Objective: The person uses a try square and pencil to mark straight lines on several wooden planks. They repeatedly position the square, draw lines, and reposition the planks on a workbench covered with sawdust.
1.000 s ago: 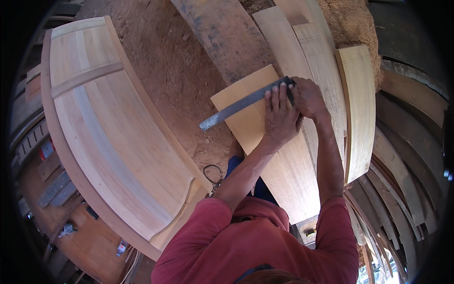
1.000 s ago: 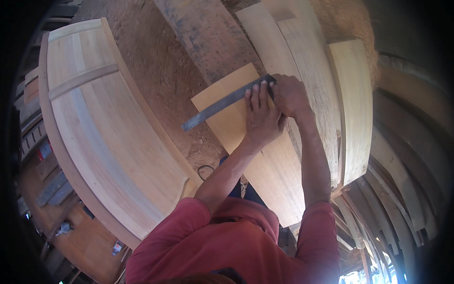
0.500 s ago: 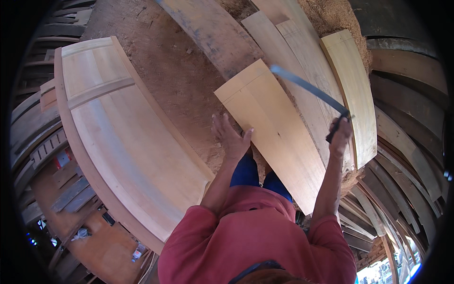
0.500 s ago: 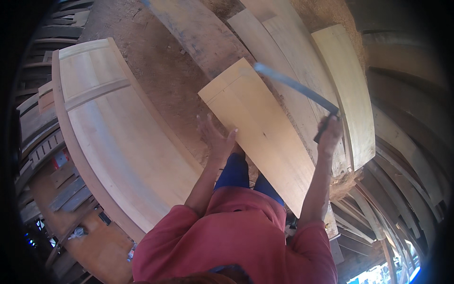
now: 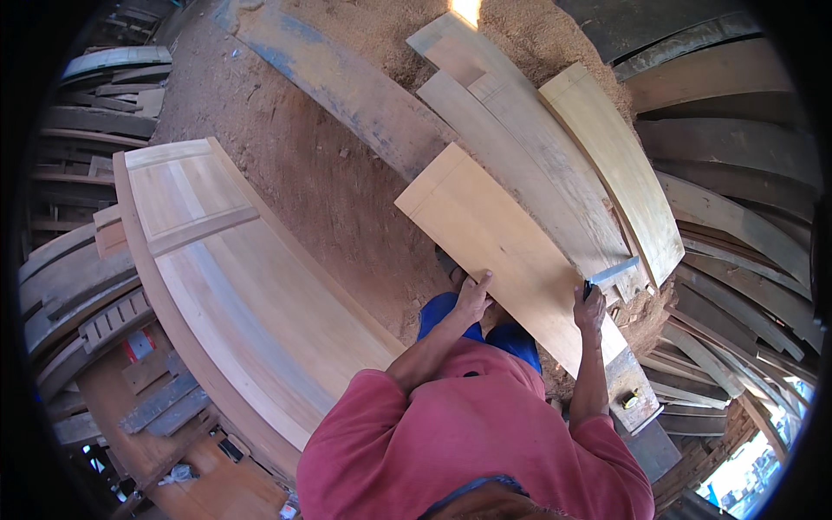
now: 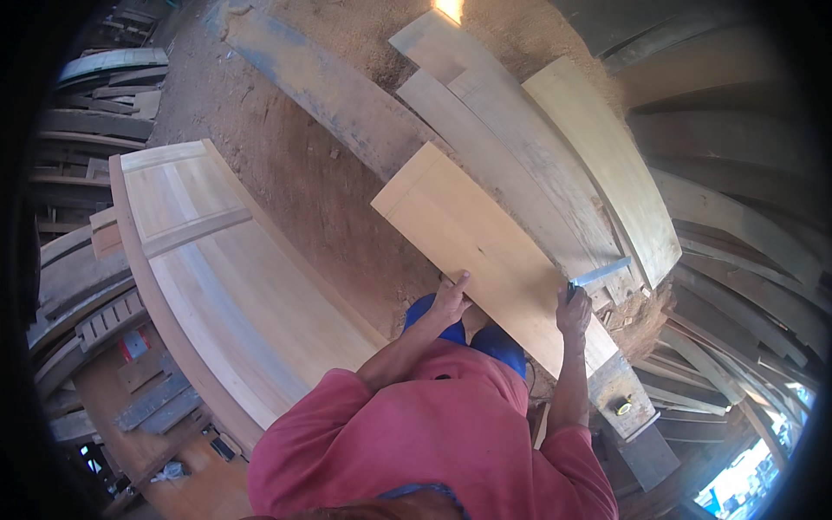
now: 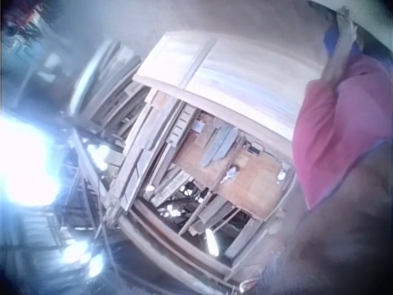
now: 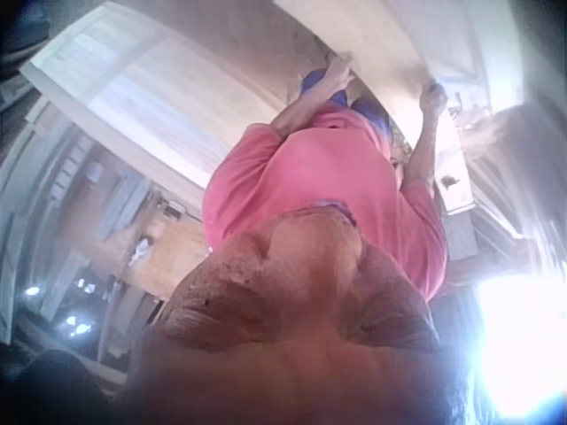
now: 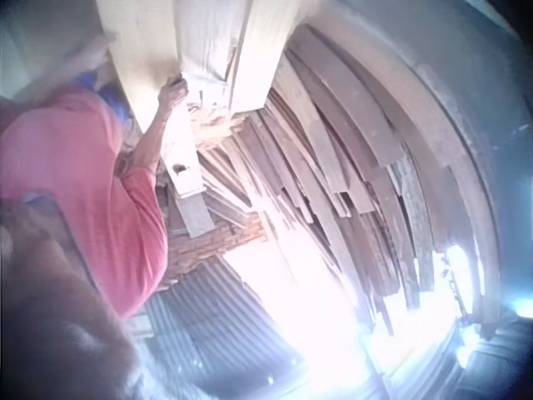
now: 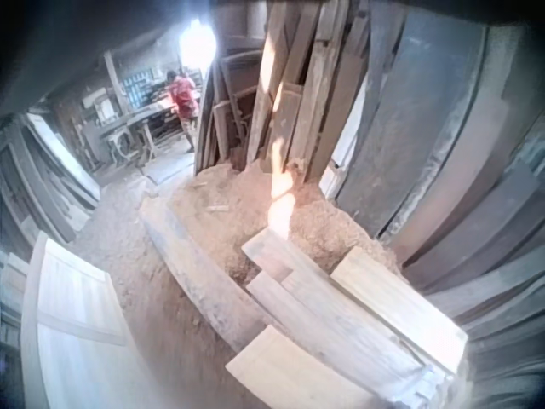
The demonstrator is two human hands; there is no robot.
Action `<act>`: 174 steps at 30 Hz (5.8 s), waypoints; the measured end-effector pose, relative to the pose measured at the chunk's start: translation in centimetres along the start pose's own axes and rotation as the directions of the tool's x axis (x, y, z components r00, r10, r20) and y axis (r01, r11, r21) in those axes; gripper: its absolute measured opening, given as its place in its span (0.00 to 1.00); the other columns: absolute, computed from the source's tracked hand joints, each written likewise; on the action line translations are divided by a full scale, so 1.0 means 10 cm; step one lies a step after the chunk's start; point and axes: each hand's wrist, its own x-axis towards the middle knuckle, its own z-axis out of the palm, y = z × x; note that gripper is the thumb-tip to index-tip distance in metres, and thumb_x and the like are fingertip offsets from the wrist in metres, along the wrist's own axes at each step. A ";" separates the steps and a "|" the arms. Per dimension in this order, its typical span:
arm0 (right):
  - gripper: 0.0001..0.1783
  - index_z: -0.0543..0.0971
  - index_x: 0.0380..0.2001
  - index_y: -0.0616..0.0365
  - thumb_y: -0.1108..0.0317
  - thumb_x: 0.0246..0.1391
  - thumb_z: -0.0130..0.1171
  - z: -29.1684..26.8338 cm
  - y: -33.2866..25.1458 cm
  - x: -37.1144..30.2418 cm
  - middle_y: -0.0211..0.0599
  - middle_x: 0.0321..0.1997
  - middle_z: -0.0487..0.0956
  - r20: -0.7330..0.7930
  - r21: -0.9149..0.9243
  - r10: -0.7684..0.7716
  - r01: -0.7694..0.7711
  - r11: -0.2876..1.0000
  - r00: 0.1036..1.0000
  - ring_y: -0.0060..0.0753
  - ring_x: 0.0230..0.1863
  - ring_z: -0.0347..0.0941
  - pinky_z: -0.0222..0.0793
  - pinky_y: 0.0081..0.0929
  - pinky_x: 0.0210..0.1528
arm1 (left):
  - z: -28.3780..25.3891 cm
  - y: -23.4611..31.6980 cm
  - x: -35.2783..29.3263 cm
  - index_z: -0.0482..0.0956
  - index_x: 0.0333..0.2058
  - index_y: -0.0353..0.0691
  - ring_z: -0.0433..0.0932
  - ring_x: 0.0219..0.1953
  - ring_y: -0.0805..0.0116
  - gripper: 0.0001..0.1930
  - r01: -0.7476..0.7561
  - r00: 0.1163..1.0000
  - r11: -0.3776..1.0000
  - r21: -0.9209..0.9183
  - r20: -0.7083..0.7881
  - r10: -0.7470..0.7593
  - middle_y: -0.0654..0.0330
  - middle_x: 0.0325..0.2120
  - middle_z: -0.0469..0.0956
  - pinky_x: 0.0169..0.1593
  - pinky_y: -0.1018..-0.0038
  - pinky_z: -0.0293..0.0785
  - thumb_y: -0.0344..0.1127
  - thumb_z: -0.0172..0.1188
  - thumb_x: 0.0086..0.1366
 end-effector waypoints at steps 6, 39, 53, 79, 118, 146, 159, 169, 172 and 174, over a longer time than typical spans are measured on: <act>0.28 0.80 0.49 0.65 0.49 0.60 0.68 0.06 -0.10 -0.25 0.62 0.42 0.85 0.123 -0.031 0.047 -0.043 0.999 0.991 0.70 0.45 0.82 0.76 0.63 0.50 | 0.17 0.62 -0.56 0.73 0.62 0.36 0.86 0.50 0.59 0.27 0.071 0.996 0.965 0.253 0.031 -0.082 0.53 0.52 0.82 0.53 0.53 0.86 0.42 0.70 0.71; 0.40 0.77 0.61 0.71 0.54 0.53 0.78 -0.98 -1.58 -0.52 0.53 0.43 0.85 0.270 0.289 -0.162 0.080 0.954 0.949 0.54 0.43 0.82 0.77 0.47 0.50 | 1.43 1.25 -0.44 0.81 0.55 0.30 0.86 0.47 0.67 0.26 -0.147 0.975 0.758 0.635 0.224 0.001 0.54 0.47 0.86 0.51 0.69 0.83 0.40 0.75 0.65; 0.28 0.73 0.48 0.63 0.62 0.52 0.77 -0.88 -1.61 -0.73 0.58 0.62 0.76 -0.096 0.250 -0.389 0.401 0.881 0.916 0.63 0.55 0.78 0.75 0.54 0.52 | 1.51 1.32 -0.36 0.83 0.54 0.31 0.87 0.47 0.63 0.32 -0.336 0.923 0.611 0.717 0.380 0.062 0.51 0.43 0.88 0.50 0.64 0.84 0.54 0.76 0.64; 0.17 0.77 0.48 0.62 0.63 0.64 0.67 -1.11 -0.84 0.07 0.58 0.42 0.84 -0.112 0.146 0.100 -0.083 0.986 0.989 0.65 0.46 0.80 0.72 0.55 0.50 | 1.77 3.09 1.63 0.75 0.56 0.31 0.83 0.45 0.45 0.47 -0.646 0.727 0.110 0.755 0.566 0.389 0.42 0.39 0.82 0.49 0.53 0.78 0.78 0.58 0.66; 0.13 0.84 0.45 0.62 0.62 0.67 0.63 -0.61 -1.99 2.05 0.46 0.29 0.82 0.203 0.526 -0.244 0.104 0.844 0.948 0.35 0.29 0.77 0.75 0.39 0.37 | 1.05 1.21 0.12 0.66 0.72 0.41 0.50 0.75 0.24 0.40 -0.541 0.653 -0.392 0.744 0.666 0.362 0.29 0.74 0.52 0.75 0.36 0.50 0.49 0.67 0.66; 0.08 0.85 0.40 0.63 0.72 0.59 0.67 -0.01 -2.38 2.64 0.52 0.30 0.85 0.357 0.611 -0.488 0.197 0.767 0.797 0.44 0.28 0.82 0.77 0.39 0.36 | 1.82 1.51 1.16 0.61 0.69 0.27 0.56 0.72 0.30 0.53 -0.259 0.595 -0.466 0.846 0.519 0.613 0.32 0.69 0.60 0.73 0.36 0.49 0.58 0.73 0.56; 0.13 0.84 0.41 0.62 0.63 0.58 0.64 -0.07 -2.49 2.69 0.55 0.29 0.83 0.406 0.567 -0.483 0.200 0.799 0.776 0.60 0.34 0.83 0.77 0.50 0.39 | 1.77 1.48 1.23 0.57 0.72 0.23 0.49 0.79 0.25 0.51 -0.314 0.581 -0.421 0.851 0.523 0.623 0.26 0.73 0.57 0.78 0.35 0.43 0.52 0.70 0.61; 0.14 0.84 0.41 0.63 0.64 0.58 0.64 -0.09 -2.53 2.70 0.57 0.29 0.84 0.417 0.548 -0.468 0.195 0.813 0.779 0.61 0.34 0.83 0.78 0.49 0.40 | 1.79 1.49 1.23 0.58 0.72 0.22 0.49 0.79 0.26 0.50 -0.329 0.583 -0.398 0.857 0.516 0.628 0.26 0.73 0.57 0.78 0.36 0.42 0.50 0.69 0.62; 0.13 0.84 0.41 0.63 0.64 0.58 0.65 -0.08 -2.52 2.70 0.57 0.30 0.84 0.412 0.555 -0.471 0.196 0.809 0.780 0.61 0.34 0.84 0.78 0.48 0.39 | 1.79 1.49 1.22 0.58 0.72 0.21 0.49 0.79 0.26 0.50 -0.329 0.586 -0.397 0.857 0.515 0.626 0.26 0.73 0.57 0.78 0.36 0.42 0.51 0.69 0.62; 0.13 0.84 0.42 0.63 0.65 0.59 0.65 -0.08 -2.51 2.69 0.57 0.30 0.84 0.414 0.561 -0.466 0.183 0.807 0.782 0.61 0.34 0.84 0.78 0.48 0.39 | 1.79 1.49 1.22 0.58 0.72 0.21 0.49 0.79 0.26 0.50 -0.328 0.593 -0.398 0.857 0.515 0.619 0.26 0.73 0.57 0.78 0.36 0.42 0.51 0.70 0.62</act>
